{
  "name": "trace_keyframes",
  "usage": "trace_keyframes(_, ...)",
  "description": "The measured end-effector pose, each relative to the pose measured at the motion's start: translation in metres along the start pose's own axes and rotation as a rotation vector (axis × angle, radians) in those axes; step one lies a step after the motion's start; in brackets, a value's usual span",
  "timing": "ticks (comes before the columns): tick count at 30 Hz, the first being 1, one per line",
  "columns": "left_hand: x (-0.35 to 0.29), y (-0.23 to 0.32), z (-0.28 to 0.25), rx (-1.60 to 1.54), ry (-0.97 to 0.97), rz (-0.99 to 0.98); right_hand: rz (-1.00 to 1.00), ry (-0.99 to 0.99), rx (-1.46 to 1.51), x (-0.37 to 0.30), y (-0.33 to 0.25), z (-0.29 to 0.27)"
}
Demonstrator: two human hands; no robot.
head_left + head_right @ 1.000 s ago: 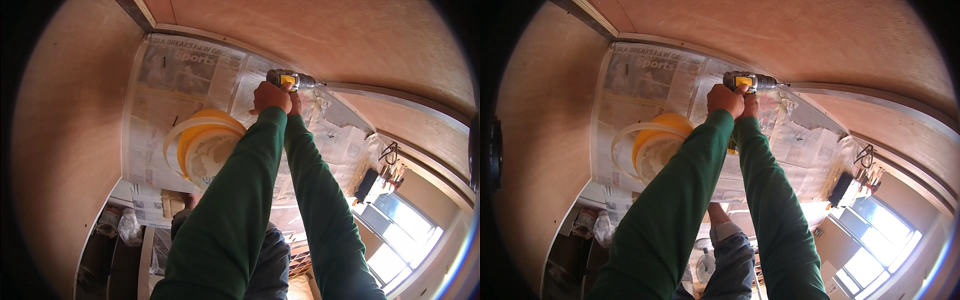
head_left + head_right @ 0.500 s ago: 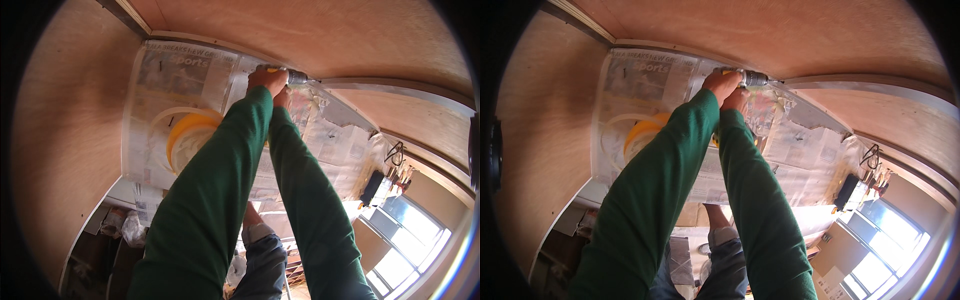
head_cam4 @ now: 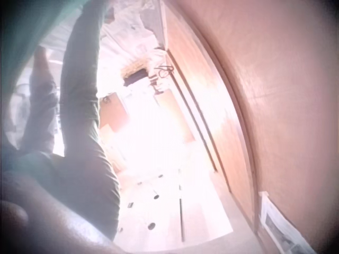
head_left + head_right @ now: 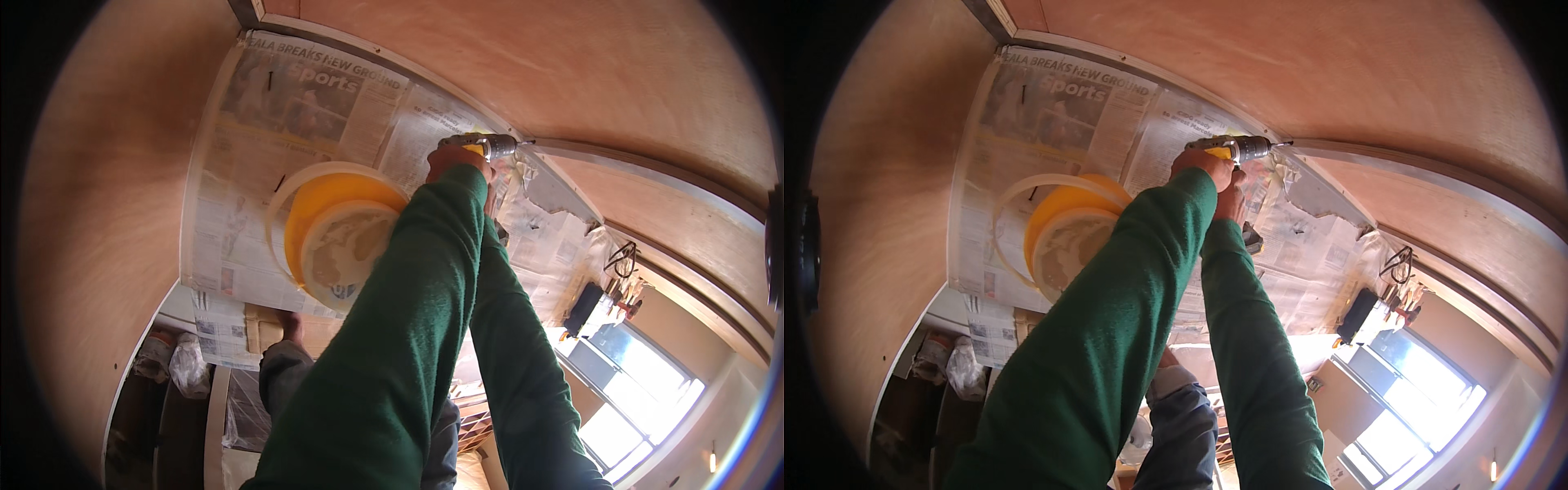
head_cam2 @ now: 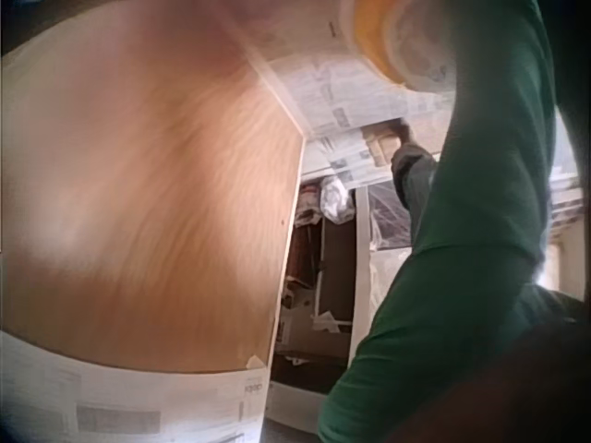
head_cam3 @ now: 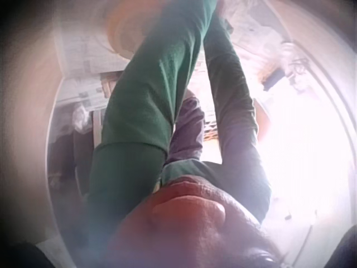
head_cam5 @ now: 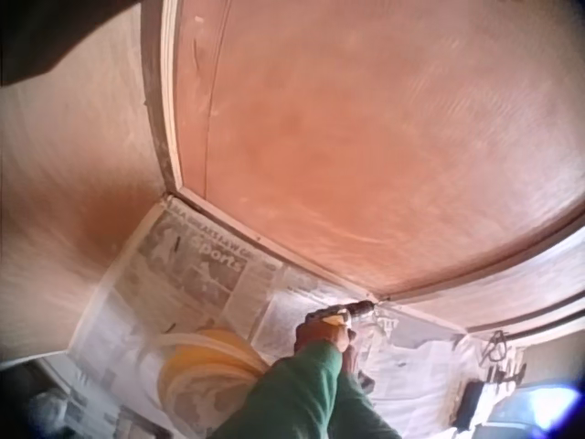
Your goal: The person uses a cordless drill to fasten a wooden trim piece to a large wooden panel. They retrieve a drill from a toolbox, attach a bit, and continue securing the trim along the edge of the panel, referencing an instruction sheet taped to the surface.
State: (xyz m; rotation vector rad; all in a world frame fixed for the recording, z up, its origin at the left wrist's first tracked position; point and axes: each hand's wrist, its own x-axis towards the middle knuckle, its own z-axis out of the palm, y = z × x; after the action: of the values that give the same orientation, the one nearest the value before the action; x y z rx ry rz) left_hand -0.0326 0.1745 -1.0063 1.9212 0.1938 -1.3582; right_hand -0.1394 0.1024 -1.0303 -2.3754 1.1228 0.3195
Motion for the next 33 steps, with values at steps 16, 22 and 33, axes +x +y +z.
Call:
trace_keyframes(16, -0.033, -0.007, -0.018, -0.252, 0.228, -0.037, -0.036, 0.025, 0.037, 0.001, -0.034, -0.009)
trace_keyframes(22, -0.033, -0.008, -0.012, -0.254, 0.229, -0.003, 0.203, 0.0, 0.828, -0.002, -0.041, 0.004)
trace_keyframes(33, -0.022, -0.005, -0.018, -0.12, 0.271, 0.029, -0.01, 0.03, 0.118, 0.015, -0.027, 0.014)
